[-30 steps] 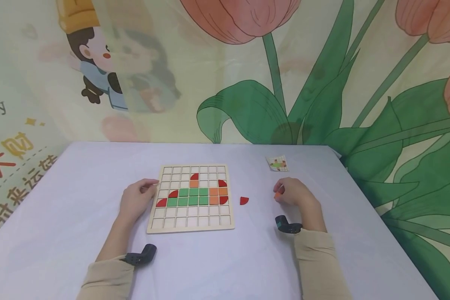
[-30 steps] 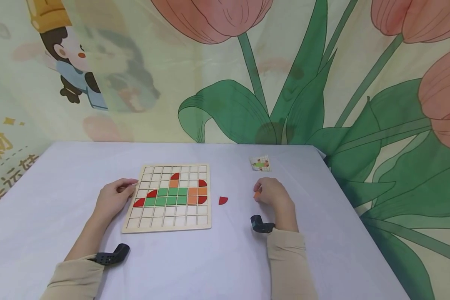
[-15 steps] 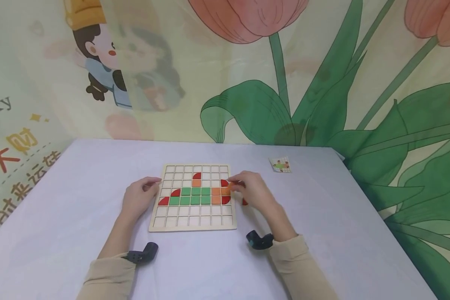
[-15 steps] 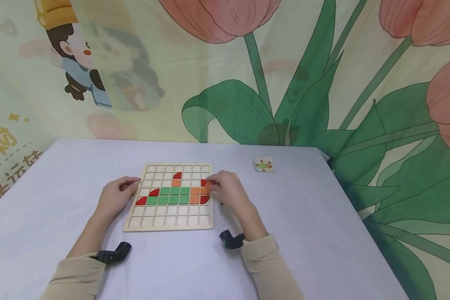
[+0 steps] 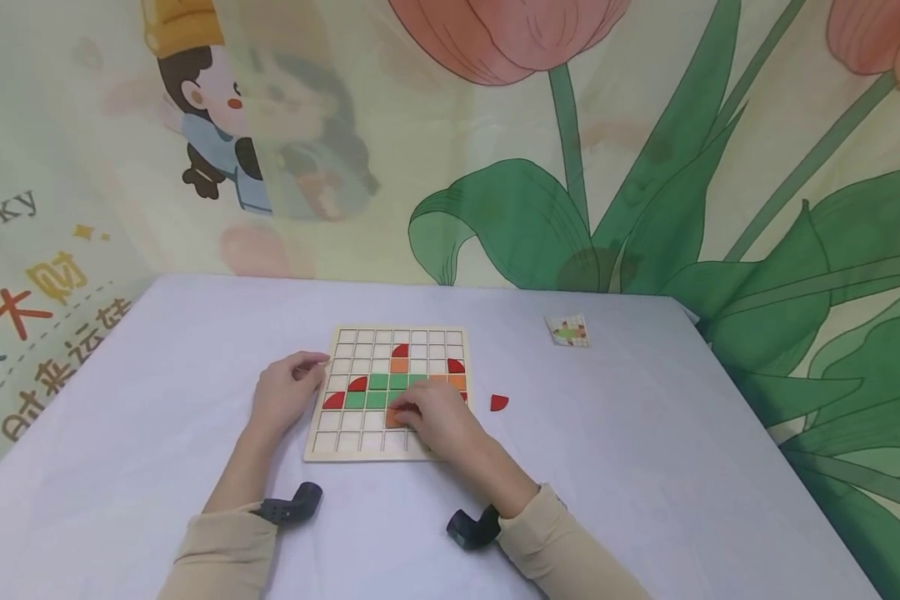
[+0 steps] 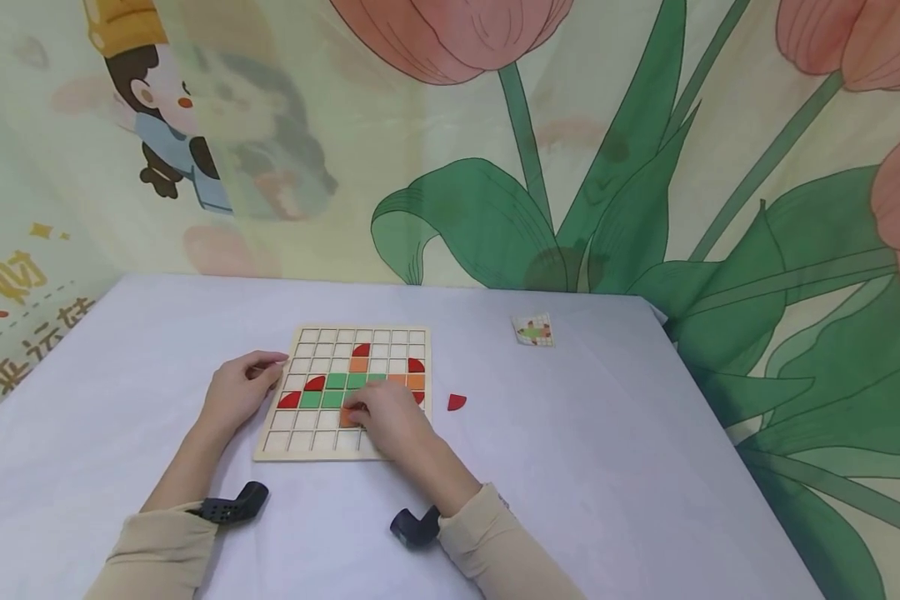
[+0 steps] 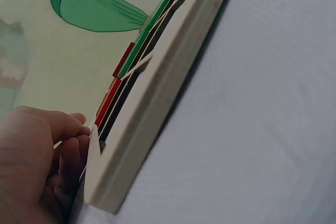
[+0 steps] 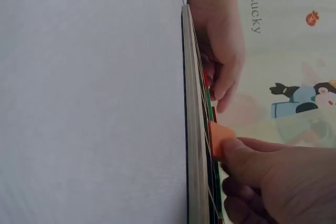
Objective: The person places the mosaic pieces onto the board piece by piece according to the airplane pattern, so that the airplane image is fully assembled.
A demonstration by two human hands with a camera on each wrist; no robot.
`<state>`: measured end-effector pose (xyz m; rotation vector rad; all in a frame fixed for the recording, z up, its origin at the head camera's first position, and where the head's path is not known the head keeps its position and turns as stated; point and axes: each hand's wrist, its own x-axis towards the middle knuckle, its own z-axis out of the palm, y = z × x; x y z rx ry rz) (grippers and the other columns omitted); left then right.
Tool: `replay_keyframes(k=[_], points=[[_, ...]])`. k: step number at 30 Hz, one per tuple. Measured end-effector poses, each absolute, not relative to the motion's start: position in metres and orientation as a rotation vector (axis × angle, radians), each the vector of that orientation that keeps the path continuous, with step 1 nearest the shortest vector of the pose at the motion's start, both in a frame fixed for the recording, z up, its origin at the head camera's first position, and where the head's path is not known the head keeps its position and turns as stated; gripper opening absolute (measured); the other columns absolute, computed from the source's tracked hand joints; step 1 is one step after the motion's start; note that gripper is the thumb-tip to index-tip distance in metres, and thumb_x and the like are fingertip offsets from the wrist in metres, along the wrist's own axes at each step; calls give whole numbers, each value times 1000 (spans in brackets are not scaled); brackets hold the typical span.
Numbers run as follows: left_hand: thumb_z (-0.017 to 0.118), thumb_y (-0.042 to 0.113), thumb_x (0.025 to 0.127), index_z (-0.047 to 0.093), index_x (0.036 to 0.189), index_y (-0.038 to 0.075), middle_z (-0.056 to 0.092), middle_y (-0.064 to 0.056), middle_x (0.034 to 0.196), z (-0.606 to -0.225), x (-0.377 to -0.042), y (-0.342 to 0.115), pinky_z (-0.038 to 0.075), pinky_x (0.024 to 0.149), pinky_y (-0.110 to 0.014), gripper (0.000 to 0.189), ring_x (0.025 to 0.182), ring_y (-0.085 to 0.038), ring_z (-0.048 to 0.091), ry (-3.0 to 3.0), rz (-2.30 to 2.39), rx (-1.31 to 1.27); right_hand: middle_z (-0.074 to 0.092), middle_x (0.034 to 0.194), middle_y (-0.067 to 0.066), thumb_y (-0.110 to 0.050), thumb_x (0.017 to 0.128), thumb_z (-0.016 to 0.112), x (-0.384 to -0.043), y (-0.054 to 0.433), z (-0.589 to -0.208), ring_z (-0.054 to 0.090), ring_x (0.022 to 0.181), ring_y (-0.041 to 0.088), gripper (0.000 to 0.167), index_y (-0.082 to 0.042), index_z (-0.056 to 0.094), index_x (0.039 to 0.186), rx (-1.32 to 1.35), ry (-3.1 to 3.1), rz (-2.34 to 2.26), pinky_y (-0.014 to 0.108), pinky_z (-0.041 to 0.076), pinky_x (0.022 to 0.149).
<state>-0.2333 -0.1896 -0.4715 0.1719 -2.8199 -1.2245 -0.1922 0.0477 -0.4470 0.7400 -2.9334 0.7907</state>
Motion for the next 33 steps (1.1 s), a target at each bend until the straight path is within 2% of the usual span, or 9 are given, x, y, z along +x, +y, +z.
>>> replay_keyframes(k=[4,10,14,16,19,23,25,28,33], points=[[51,25,95,62,123,10,65,-14,110,-469,-233,-190,43,69,-27,33,90,-23,59,-2823,-1213,172,66,96,-5,-23,87,69,-191,48,-445,59,89,9,21,-19,74,107,800,-2951,684,17,48,75],[51,24,96,62,123,10,64,-15,114,-468,-232,-190,44,74,-30,33,96,-26,59,-2830,-1220,180,66,90,-8,-23,84,73,-185,45,-439,58,84,9,16,-25,77,99,914,-2858,339,15,47,68],[51,24,96,61,123,10,64,-15,115,-470,-231,-191,43,76,-32,33,97,-26,58,-2830,-1221,191,63,92,-9,-25,86,71,-187,55,-429,56,84,7,15,-27,76,100,917,-2922,320,16,46,66],[51,24,96,62,123,10,64,-15,115,-471,-231,-190,43,75,-31,33,96,-26,58,-2830,-1226,189,62,91,-8,-25,86,70,-193,69,-421,56,81,8,13,-25,77,97,834,-3009,362,20,47,67],[51,24,95,62,123,10,64,-14,113,-472,-231,-189,43,73,-29,33,94,-25,58,-2833,-1233,176,62,89,-5,-24,84,73,-204,100,-409,55,79,12,12,-21,74,96,532,-3196,423,27,47,69],[51,24,95,62,123,10,64,-15,113,-470,-230,-188,43,73,-29,33,96,-26,59,-2836,-1222,171,63,87,0,-28,79,78,-213,136,-406,54,77,17,27,-17,68,101,141,-3400,409,31,47,69],[51,24,95,62,123,10,64,-15,115,-468,-231,-189,43,74,-30,33,97,-27,59,-2838,-1212,174,62,85,1,-30,77,79,-215,144,-413,54,77,17,32,-15,66,101,105,-3433,406,30,47,68],[51,24,95,61,124,10,63,-16,116,-467,-231,-190,44,75,-31,33,99,-28,60,-2841,-1210,170,60,80,1,-26,76,80,-218,146,-424,53,75,17,29,-13,64,97,167,-3404,484,28,47,67],[51,25,96,61,124,10,63,-15,115,-469,-232,-190,44,74,-30,34,98,-27,60,-2841,-1215,162,59,81,0,-22,76,81,-222,144,-434,53,77,16,25,-13,64,92,163,-3328,601,28,49,72]])
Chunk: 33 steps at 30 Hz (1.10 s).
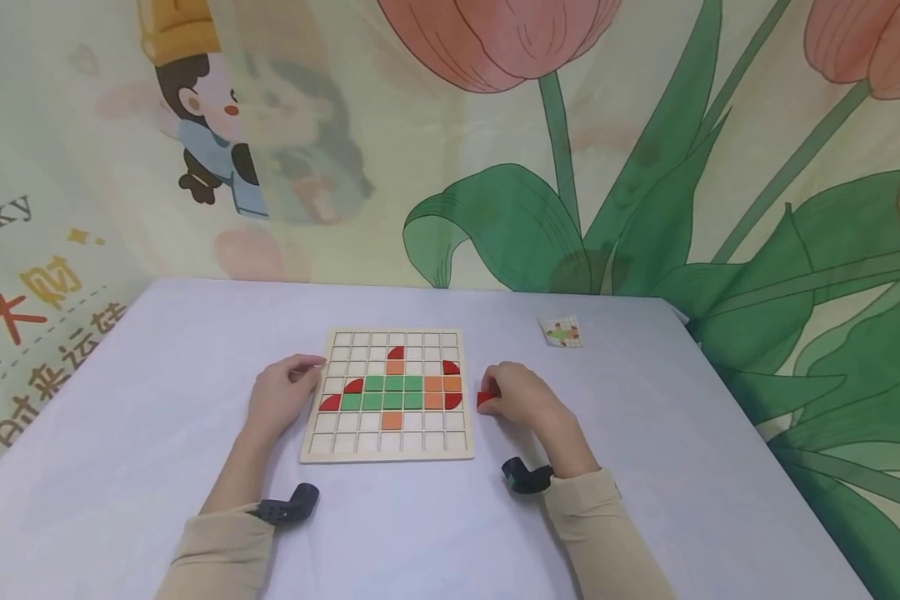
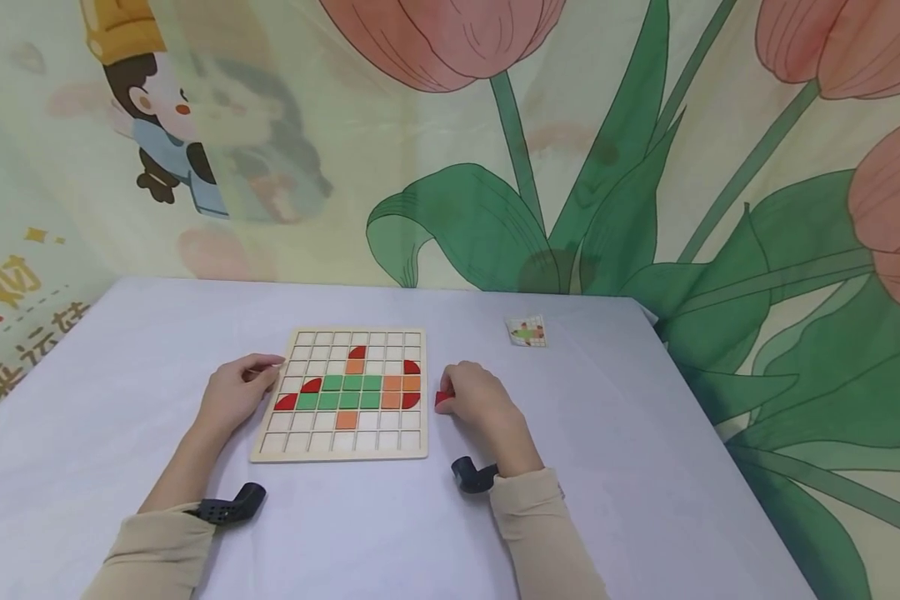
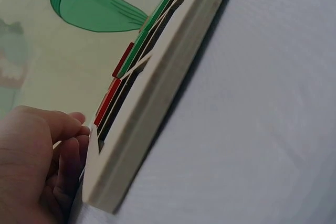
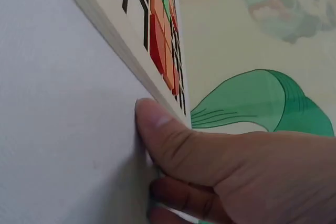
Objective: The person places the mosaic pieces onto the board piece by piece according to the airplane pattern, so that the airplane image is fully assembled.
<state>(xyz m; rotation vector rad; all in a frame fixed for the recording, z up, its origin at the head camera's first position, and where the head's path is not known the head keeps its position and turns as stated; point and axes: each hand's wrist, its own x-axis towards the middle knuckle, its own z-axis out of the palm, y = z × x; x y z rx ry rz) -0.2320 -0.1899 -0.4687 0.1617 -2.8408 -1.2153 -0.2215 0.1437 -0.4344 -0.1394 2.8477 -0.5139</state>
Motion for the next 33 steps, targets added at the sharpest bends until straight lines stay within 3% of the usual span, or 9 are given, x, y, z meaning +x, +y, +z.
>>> replay_keyframes(k=[8,14,27,33], points=[[52,24,95,61,123,9,64,-15,115,-467,-231,-191,44,74,-30,33,98,-27,59,-2831,-1227,155,62,80,-5,-15,83,74,-219,128,-426,54,79,13,10,-17,65,87,-220,2921,-818,26,48,73],[51,24,95,62,123,10,65,-14,112,-465,-233,-192,43,75,-31,33,96,-26,59,-2814,-1217,147,63,80,-12,-21,85,71,-196,73,-417,56,78,8,4,-23,70,89,-599,2859,-774,22,47,72],[51,24,95,62,123,11,64,-13,111,-466,-235,-189,43,74,-29,33,93,-24,58,-2817,-1244,152,66,81,-14,-24,82,75,-178,44,-435,58,76,3,4,-24,73,86,-803,2966,-515,16,46,64],[51,24,95,62,123,11,65,-12,111,-471,-235,-191,43,74,-29,33,93,-24,58,-2829,-1255,169,59,79,-14,-37,80,75,-173,39,-437,51,70,2,15,-27,71,90,-755,2940,-463,17,40,57]])
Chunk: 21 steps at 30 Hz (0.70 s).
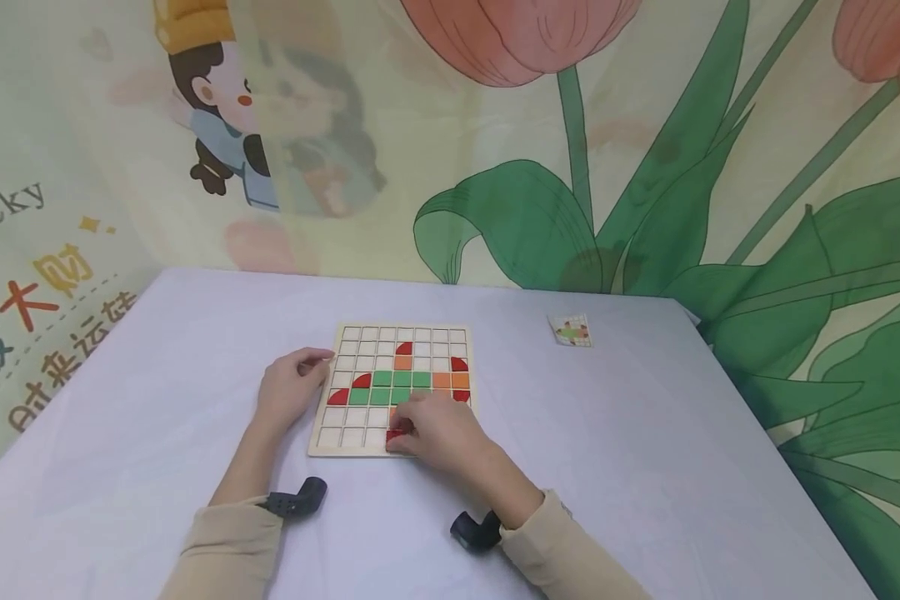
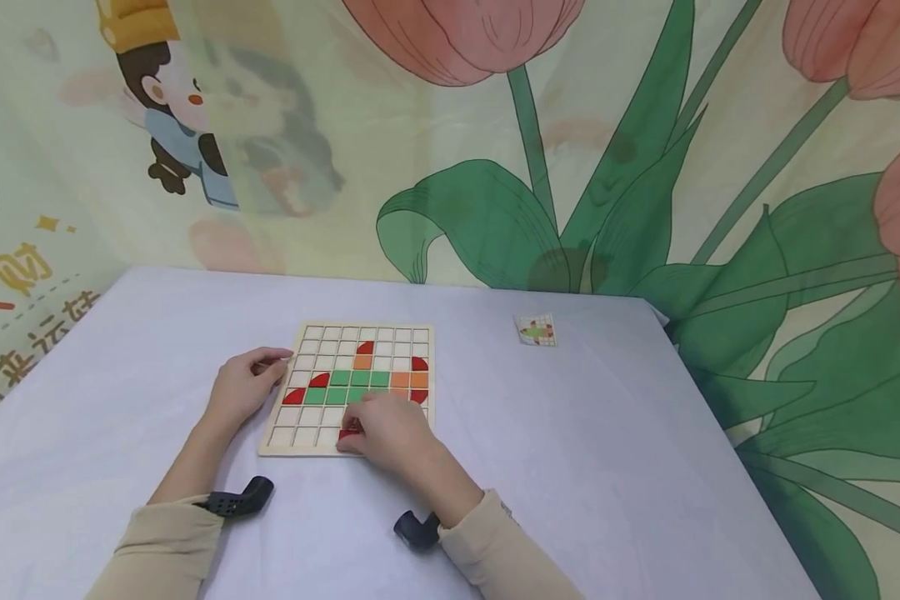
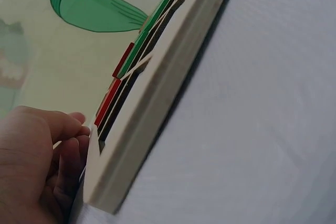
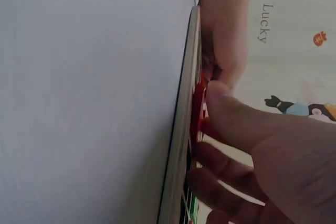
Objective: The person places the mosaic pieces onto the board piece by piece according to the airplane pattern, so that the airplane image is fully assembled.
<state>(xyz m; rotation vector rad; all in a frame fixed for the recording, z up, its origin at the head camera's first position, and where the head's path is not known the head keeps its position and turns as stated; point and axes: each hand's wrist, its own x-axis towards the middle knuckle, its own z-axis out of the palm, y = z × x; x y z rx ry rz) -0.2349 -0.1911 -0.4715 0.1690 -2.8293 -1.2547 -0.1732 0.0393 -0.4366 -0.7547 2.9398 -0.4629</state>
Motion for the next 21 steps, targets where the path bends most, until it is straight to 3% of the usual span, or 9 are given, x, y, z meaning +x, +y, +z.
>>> replay_keyframes(k=[4,11,21], points=[[51,24,94,62,122,11,65,-12,110,-474,-237,-189,43,75,-30,33,93,-24,59,-2828,-1263,168,55,79,-13,-43,78,75,-171,37,-439,48,67,3,22,-26,70,91,-709,2957,-411,18,37,54],[51,24,94,62,122,11,65,-12,111,-477,-239,-185,44,77,-32,33,95,-25,59,-2824,-1268,164,55,79,-10,-37,77,78,-171,39,-442,49,68,4,23,-23,73,95,-660,3023,-387,17,38,55],[52,22,94,63,121,11,65,-12,112,-485,-243,-177,44,80,-33,31,97,-25,60,-2811,-1298,145,60,72,-13,-30,77,78,-171,43,-452,53,65,1,11,-25,78,87,-809,3098,-371,15,36,50]])
